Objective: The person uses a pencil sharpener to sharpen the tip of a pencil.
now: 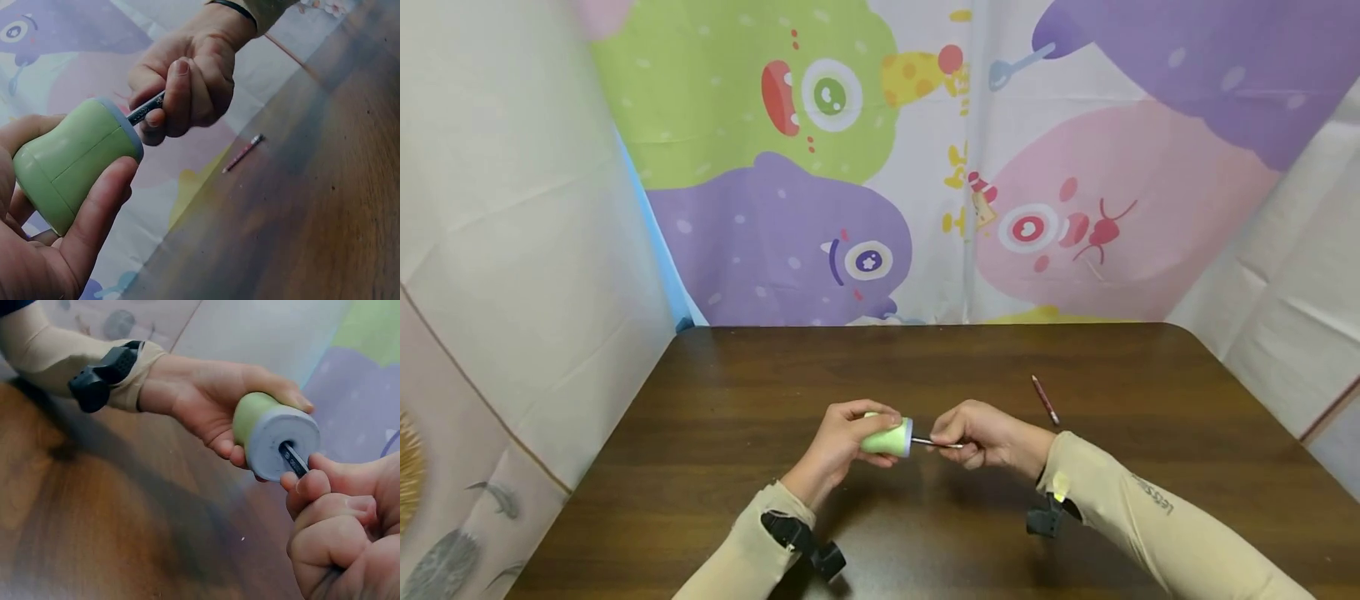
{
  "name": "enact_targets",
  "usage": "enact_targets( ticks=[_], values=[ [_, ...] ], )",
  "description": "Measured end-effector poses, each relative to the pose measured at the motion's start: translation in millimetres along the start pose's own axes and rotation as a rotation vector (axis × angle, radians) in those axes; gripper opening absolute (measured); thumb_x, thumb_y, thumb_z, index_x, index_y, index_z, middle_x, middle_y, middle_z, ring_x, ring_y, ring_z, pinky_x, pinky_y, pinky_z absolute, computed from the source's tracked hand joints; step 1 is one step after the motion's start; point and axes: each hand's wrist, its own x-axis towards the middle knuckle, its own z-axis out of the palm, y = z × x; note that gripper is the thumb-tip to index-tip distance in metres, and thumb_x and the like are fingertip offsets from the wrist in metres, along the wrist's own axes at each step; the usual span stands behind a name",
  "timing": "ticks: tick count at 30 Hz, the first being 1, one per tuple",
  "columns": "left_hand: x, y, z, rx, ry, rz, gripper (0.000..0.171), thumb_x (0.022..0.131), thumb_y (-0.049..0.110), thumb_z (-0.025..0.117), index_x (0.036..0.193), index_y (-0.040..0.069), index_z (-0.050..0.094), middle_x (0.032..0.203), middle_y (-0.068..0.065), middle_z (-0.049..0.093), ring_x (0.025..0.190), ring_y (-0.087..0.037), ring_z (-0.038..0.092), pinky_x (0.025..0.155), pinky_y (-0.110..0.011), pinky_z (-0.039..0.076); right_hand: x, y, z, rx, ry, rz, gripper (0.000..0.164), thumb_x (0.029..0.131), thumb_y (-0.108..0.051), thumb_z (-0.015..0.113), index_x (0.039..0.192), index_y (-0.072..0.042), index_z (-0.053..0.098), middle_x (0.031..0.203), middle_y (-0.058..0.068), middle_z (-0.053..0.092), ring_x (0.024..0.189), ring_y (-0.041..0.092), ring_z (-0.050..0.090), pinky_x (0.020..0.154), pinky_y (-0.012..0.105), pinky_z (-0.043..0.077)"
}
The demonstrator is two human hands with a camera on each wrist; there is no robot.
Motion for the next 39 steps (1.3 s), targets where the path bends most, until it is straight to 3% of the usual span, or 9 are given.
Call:
enact_targets(
  ticks=[5,10,14,20,23,27,33,36,39],
  values=[
    [0.7,0.1,0.0,0.001,-0.01,-0.015,0.012,0.087,0.003,0.07,0.096,-0.005,0.073,0.088,-0.014,0.066,0.058,-0.026,0.068,0.051,-0.036,0.062,-5,-1,-5,-0.175,0.016,-0.111,0.013,0.092,-0.004,0.059,0.087,0.007,0.064,0.059,0.002,0.054,0.044,0.004,0.037,0.037,0.015,0.029],
    [2.1,2.7,0.9,-0.029,0.012,-0.036,0.011,0.087,0.007,0.071,0.095,0.0,0.074,0.086,-0.016,0.064,0.058,-0.027,0.069,0.053,-0.037,0.063,-20,0,-5,-0.944,0.163,-0.705,0.019,0.092,-0.012,0.072,0.103,0.002,0.07,0.077,0.002,0.068,0.06,0.008,0.06,0.05,0.023,0.054],
    [1.6,6.1,-0.8,-0.042,0.019,-0.045,0.011,0.087,0.008,0.071,0.096,0.0,0.074,0.085,-0.017,0.063,0.058,-0.027,0.069,0.053,-0.035,0.063,-19,6,-5,-1.49,0.309,-1.275,0.013,0.1,-0.004,0.058,0.105,0.003,0.067,0.087,0.004,0.066,0.073,0.012,0.063,0.061,0.022,0.058],
    [0.7,2.8,1.7,-0.06,0.038,-0.027,0.009,0.087,0.007,0.071,0.093,0.002,0.074,0.086,-0.017,0.063,0.058,-0.028,0.069,0.053,-0.035,0.062,-11,19,-4,-1.674,0.437,-1.528,0.035,0.102,0.006,0.031,0.101,0.008,0.066,0.081,0.007,0.062,0.064,0.016,0.055,0.053,0.022,0.052],
    [-0.3,-0.4,3.9,-0.05,0.048,-0.012,0.01,0.087,0.006,0.071,0.093,-0.001,0.074,0.087,-0.017,0.063,0.058,-0.027,0.068,0.052,-0.035,0.062,-9,24,0,-1.508,0.401,-1.412,0.018,0.092,0.012,0.051,0.092,0.005,0.068,0.075,0.006,0.066,0.06,0.013,0.06,0.05,0.02,0.053],
    [-1.6,-1.7,4.1,-0.039,0.05,-0.015,0.011,0.086,0.003,0.07,0.094,-0.004,0.073,0.087,-0.017,0.064,0.056,-0.026,0.067,0.049,-0.033,0.061,-11,19,6,-1.139,0.283,-0.996,0.011,0.078,0.011,0.074,0.081,0.0,0.071,0.07,0.004,0.07,0.055,0.004,0.059,0.047,0.017,0.051],
    [-2.2,2.8,3.0,-0.018,0.017,-0.017,0.009,0.085,0.003,0.07,0.092,-0.002,0.073,0.087,-0.015,0.063,0.057,-0.026,0.066,0.049,-0.034,0.061,-7,3,-5,-0.303,0.004,-0.24,0.011,0.086,0.001,0.062,0.079,0.009,0.064,0.052,0.002,0.055,0.041,0.002,0.038,0.035,0.014,0.027],
    [-2.6,3.6,1.6,0.0,0.003,-0.005,0.01,0.084,0.003,0.071,0.092,-0.003,0.073,0.086,-0.015,0.063,0.058,-0.026,0.066,0.048,-0.034,0.061,0,5,-13,-0.029,-0.148,-0.028,0.012,0.091,0.002,0.05,0.082,0.004,0.059,0.054,-0.002,0.054,0.041,-0.001,0.035,0.035,0.01,0.023],
    [-1.5,4.4,-0.6,0.015,-0.008,0.004,0.011,0.085,0.002,0.071,0.093,-0.005,0.073,0.086,-0.014,0.064,0.058,-0.025,0.066,0.048,-0.033,0.061,5,5,-17,0.022,-0.216,0.044,0.014,0.093,0.0,0.045,0.086,0.001,0.057,0.056,-0.004,0.053,0.042,-0.002,0.035,0.035,0.009,0.024]
  ],
)
